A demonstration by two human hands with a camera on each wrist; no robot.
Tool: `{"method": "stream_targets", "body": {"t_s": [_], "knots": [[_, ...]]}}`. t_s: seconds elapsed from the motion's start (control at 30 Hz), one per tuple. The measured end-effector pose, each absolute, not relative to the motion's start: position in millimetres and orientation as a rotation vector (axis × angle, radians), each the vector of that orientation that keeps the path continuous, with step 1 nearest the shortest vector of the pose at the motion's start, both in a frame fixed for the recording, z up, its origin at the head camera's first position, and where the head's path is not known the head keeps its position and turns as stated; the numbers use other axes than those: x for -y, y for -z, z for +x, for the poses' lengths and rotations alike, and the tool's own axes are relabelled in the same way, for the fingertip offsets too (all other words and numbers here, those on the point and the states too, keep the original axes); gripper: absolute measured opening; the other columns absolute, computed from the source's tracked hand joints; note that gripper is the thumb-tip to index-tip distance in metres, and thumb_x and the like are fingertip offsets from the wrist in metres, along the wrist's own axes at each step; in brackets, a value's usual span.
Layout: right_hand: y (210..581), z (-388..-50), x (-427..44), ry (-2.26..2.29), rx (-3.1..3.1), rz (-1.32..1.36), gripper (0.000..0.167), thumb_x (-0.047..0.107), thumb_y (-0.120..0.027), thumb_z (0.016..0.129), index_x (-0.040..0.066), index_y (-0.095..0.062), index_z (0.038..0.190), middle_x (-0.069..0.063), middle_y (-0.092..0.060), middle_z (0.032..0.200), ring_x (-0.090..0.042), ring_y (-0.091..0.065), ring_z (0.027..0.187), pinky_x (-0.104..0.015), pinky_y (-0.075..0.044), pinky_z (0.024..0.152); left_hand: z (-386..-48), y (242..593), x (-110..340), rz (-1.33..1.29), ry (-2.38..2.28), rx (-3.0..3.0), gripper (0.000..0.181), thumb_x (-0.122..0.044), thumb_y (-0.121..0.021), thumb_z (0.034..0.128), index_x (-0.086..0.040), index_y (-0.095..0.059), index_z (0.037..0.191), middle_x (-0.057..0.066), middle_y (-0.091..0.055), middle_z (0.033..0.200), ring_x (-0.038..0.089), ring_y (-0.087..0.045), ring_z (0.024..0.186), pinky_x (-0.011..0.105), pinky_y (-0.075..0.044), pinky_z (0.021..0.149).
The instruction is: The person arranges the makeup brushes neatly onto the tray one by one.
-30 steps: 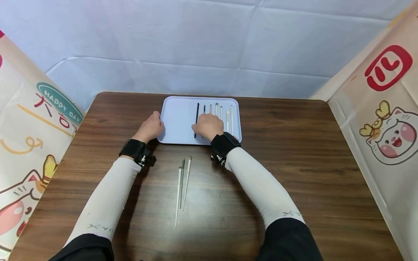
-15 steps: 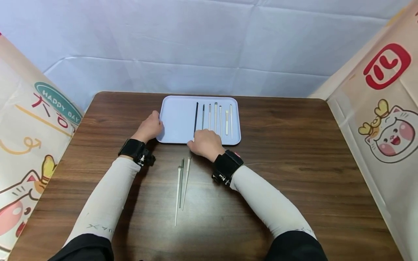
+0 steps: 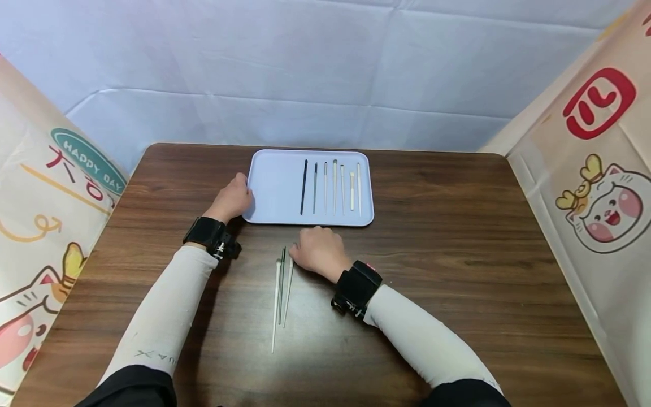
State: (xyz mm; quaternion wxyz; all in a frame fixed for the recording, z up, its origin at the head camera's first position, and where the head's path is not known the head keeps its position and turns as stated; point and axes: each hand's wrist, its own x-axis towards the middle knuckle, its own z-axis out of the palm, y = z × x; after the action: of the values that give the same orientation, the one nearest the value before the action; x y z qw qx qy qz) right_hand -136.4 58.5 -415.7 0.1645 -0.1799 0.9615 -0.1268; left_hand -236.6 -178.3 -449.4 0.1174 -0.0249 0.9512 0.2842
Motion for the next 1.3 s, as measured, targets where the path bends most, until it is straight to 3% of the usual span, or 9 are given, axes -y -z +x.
{"method": "stream_targets", "body": {"t_s": [0.37, 0.6, 1.07, 1.3], "knots": [[424, -107, -57, 0.386, -2.723, -0.555, 0.044, 0.03, -0.058, 0.092, 0.02, -0.045, 0.052, 0.008, -0.038, 0.053, -0.013, -0.042, 0.052, -0.032, -0.035, 0.045, -235, 446, 179, -0.072, -0.821, -2.787, 0.037, -0.015, -0.033, 0.107, 0.007, -0.036, 0.137, 0.022, -0.052, 0.122, 0.034, -0.054, 0.089, 0.046, -0.048, 0.08], [424, -95, -51, 0.337, -2.708, -0.558, 0.045, 0.034, -0.06, 0.092, 0.02, -0.045, 0.053, 0.006, -0.039, 0.055, -0.017, -0.046, 0.055, -0.035, -0.038, 0.048, -234, 447, 179, -0.077, -0.827, -2.783, 0.038, -0.015, -0.033, 0.1071, 0.007, -0.036, 0.137, 0.023, -0.052, 0.124, 0.035, -0.055, 0.09, 0.047, -0.048, 0.081], [424, -86, -48, 0.277, -2.656, -0.543, 0.052, 0.038, -0.059, 0.097, 0.017, -0.042, 0.052, 0.004, -0.037, 0.054, -0.015, -0.04, 0.05, -0.033, -0.037, 0.045, -235, 448, 178, -0.078, -0.822, -2.794, 0.038, -0.015, -0.033, 0.1067, 0.007, -0.036, 0.138, 0.023, -0.052, 0.124, 0.035, -0.056, 0.094, 0.048, -0.048, 0.085], [426, -84, -45, 0.259, -2.658, -0.543, 0.048, 0.035, -0.059, 0.095, 0.017, -0.042, 0.054, 0.002, -0.039, 0.056, -0.016, -0.041, 0.051, -0.034, -0.038, 0.046, -233, 446, 177, -0.081, -0.839, -2.786, 0.037, -0.015, -0.034, 0.1071, 0.007, -0.036, 0.137, 0.022, -0.052, 0.124, 0.035, -0.056, 0.094, 0.048, -0.048, 0.084]]}}
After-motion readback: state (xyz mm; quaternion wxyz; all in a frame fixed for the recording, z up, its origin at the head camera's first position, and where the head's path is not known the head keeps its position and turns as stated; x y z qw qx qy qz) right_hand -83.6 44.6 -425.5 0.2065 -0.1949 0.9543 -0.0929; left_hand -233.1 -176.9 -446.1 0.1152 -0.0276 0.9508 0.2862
